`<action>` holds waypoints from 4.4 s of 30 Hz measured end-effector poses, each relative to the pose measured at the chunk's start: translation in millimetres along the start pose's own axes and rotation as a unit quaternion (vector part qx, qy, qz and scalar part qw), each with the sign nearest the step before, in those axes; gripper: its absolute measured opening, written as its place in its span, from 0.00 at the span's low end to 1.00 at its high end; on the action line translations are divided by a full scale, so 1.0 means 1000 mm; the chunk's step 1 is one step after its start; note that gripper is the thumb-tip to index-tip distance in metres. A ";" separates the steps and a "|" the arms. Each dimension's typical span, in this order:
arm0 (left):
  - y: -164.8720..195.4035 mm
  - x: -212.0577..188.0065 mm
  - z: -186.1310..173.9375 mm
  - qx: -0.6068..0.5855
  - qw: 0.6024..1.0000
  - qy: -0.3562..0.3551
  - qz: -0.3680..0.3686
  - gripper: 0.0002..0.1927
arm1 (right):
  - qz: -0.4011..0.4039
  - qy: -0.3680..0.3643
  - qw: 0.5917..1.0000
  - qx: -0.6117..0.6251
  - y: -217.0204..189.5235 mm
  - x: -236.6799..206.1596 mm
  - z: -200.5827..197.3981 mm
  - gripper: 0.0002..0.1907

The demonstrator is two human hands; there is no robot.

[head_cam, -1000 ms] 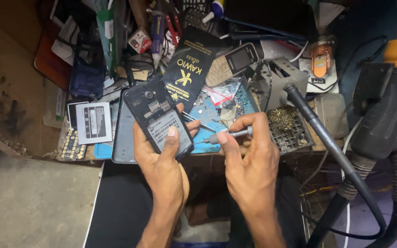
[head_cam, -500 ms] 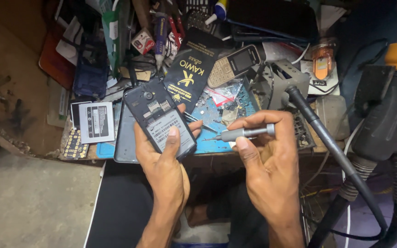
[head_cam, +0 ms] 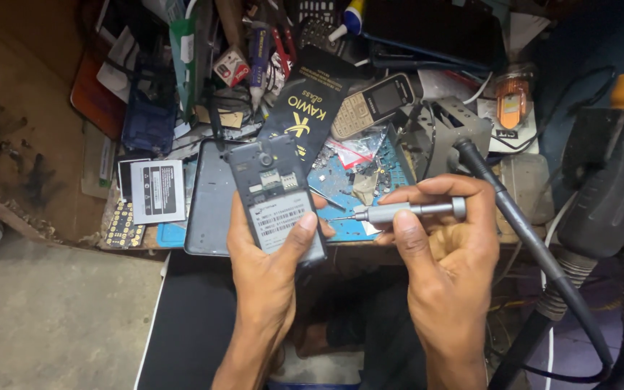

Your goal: The person uses a precision screwdriver to unscrew and pry open a smartphone, removing the back cover and internal components. They work over a cluttered repair bench, lifting out the battery and main board and setting parts on the work surface.

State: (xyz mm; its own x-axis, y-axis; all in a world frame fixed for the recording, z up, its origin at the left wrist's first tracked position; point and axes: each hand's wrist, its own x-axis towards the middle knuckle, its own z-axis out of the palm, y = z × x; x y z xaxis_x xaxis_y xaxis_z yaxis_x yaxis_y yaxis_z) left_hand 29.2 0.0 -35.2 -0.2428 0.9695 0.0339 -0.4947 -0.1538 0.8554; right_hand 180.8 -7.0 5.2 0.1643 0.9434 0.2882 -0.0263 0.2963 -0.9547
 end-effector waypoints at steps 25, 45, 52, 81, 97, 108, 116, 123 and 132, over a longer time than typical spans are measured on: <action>0.005 -0.001 0.005 0.003 0.998 0.024 -0.050 0.20 | 0.007 -0.002 0.999 0.045 0.006 0.001 0.003 0.16; 0.009 -0.002 0.003 0.042 0.998 0.042 -0.026 0.20 | 0.034 -0.106 0.990 -0.088 0.024 -0.001 0.020 0.07; 0.013 0.002 0.006 0.068 0.992 0.050 -0.099 0.19 | 0.115 -0.052 0.989 -0.077 0.027 0.003 0.012 0.08; 0.011 0.015 -0.003 0.099 0.986 -0.003 -0.135 0.15 | -0.011 -0.040 0.993 -0.110 0.020 0.004 0.008 0.08; 0.020 0.014 -0.022 -0.045 0.989 -0.041 -0.132 0.20 | 0.094 -0.021 0.992 -0.084 0.019 0.002 0.009 0.10; 0.009 0.011 -0.040 -0.185 0.977 -0.033 -0.104 0.26 | 0.082 -0.018 0.994 -0.063 0.019 0.002 0.007 0.11; 0.005 0.011 -0.048 -0.238 0.963 -0.041 -0.123 0.26 | 0.089 -0.020 0.994 -0.055 0.019 0.002 0.008 0.11; 0.004 0.012 -0.056 -0.255 0.958 -0.063 -0.113 0.25 | 0.067 -0.023 0.997 -0.022 0.019 0.003 0.009 0.13; 0.025 0.015 -0.071 -0.189 0.981 -0.040 -0.030 0.24 | 0.062 -0.014 0.998 -0.004 0.017 0.004 0.008 0.14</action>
State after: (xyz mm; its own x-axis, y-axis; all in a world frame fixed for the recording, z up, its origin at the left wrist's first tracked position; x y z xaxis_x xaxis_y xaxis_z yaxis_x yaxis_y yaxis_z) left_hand -45.9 -2.4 -50.3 -0.1448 0.9885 0.0434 -0.7833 -0.1413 0.6054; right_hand 172.8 3.1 -8.9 0.1332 0.9766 0.1691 -0.0377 0.1755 -0.9837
